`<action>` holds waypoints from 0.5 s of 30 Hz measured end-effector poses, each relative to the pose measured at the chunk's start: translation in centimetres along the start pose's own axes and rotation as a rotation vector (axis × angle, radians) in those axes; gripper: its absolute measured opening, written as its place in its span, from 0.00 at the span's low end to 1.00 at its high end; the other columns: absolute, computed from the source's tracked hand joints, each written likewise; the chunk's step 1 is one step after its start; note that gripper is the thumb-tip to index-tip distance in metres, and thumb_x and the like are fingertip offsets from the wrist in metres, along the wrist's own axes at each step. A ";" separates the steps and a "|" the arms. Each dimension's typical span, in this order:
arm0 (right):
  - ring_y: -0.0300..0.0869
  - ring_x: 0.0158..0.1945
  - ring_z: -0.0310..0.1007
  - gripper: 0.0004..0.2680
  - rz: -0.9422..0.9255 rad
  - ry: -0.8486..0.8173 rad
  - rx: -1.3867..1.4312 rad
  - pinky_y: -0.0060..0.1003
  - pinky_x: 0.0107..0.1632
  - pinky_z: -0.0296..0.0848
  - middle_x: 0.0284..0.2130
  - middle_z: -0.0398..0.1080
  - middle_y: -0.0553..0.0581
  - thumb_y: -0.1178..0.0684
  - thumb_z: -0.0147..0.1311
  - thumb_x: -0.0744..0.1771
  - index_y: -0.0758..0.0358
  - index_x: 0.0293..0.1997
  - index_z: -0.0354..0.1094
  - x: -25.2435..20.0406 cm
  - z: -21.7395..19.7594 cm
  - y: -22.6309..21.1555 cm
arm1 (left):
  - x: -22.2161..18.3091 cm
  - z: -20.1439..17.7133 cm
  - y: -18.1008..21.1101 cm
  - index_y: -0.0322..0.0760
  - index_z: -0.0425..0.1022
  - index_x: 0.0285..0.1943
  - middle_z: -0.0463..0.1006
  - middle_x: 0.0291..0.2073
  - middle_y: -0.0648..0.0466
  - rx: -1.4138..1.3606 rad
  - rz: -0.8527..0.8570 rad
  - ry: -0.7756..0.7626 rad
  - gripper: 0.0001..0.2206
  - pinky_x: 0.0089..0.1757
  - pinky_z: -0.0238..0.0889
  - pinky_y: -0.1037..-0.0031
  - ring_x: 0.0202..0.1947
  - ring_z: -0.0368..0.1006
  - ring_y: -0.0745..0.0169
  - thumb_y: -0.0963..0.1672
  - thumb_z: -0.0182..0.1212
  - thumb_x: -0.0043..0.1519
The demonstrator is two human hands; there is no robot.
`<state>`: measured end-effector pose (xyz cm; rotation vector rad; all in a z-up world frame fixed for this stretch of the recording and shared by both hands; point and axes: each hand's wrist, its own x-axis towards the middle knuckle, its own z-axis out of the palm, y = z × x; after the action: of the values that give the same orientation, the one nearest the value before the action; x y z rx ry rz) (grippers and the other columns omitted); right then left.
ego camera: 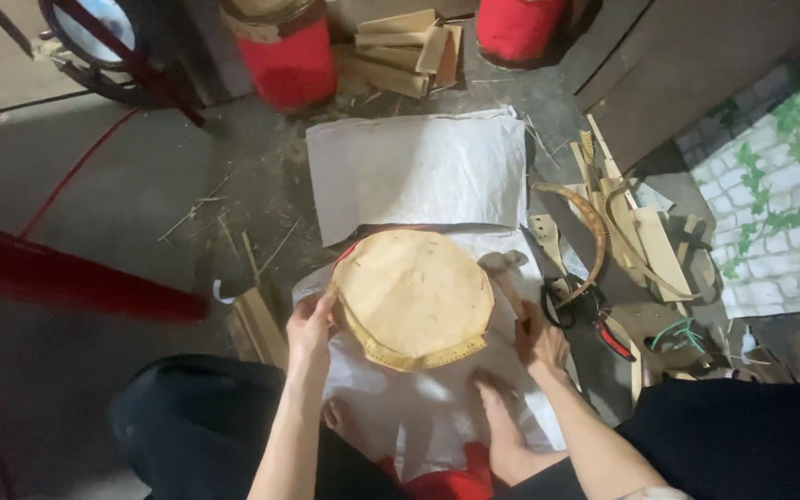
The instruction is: Assembling a wooden rim onto a circular base for a musical instrument using a hammer and manual shaping.
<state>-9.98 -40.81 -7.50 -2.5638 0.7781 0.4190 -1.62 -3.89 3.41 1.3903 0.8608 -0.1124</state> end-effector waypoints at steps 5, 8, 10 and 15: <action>0.50 0.70 0.47 0.20 0.237 -0.032 0.618 0.50 0.69 0.51 0.67 0.49 0.49 0.36 0.31 0.71 0.39 0.74 0.44 4.1 1.9 1.7 | 3.0 -0.7 -2.7 0.31 0.77 0.57 0.77 0.50 0.41 -0.008 -0.009 -0.006 0.21 0.45 0.74 0.56 0.47 0.74 0.46 0.46 0.73 0.58; 0.50 0.71 0.44 0.16 0.332 0.166 0.704 0.49 0.67 0.50 0.65 0.44 0.51 0.39 0.36 0.71 0.42 0.68 0.50 8.5 2.2 4.6 | 0.9 -0.1 -0.9 0.30 0.76 0.57 0.76 0.49 0.40 -0.008 -0.002 0.002 0.20 0.46 0.73 0.56 0.47 0.73 0.46 0.45 0.73 0.58; 0.58 0.60 0.67 0.09 0.183 0.332 0.150 0.56 0.56 0.72 0.50 0.67 0.60 0.43 0.58 0.68 0.43 0.53 0.77 11.1 1.8 6.9 | -0.5 0.2 0.6 0.30 0.77 0.56 0.76 0.48 0.40 -0.001 0.000 0.027 0.20 0.46 0.72 0.56 0.47 0.73 0.46 0.45 0.72 0.57; 0.60 0.63 0.67 0.13 0.432 0.168 0.194 0.59 0.57 0.71 0.56 0.74 0.62 0.40 0.56 0.67 0.43 0.55 0.77 15.8 0.6 10.0 | 0.3 0.3 0.0 0.29 0.77 0.57 0.75 0.48 0.38 -0.036 -0.020 0.025 0.22 0.48 0.72 0.52 0.48 0.74 0.44 0.45 0.73 0.56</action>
<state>-3.25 -55.22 -17.41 -2.2638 1.3721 0.2410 -1.30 -4.10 3.19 1.3517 0.8936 -0.0944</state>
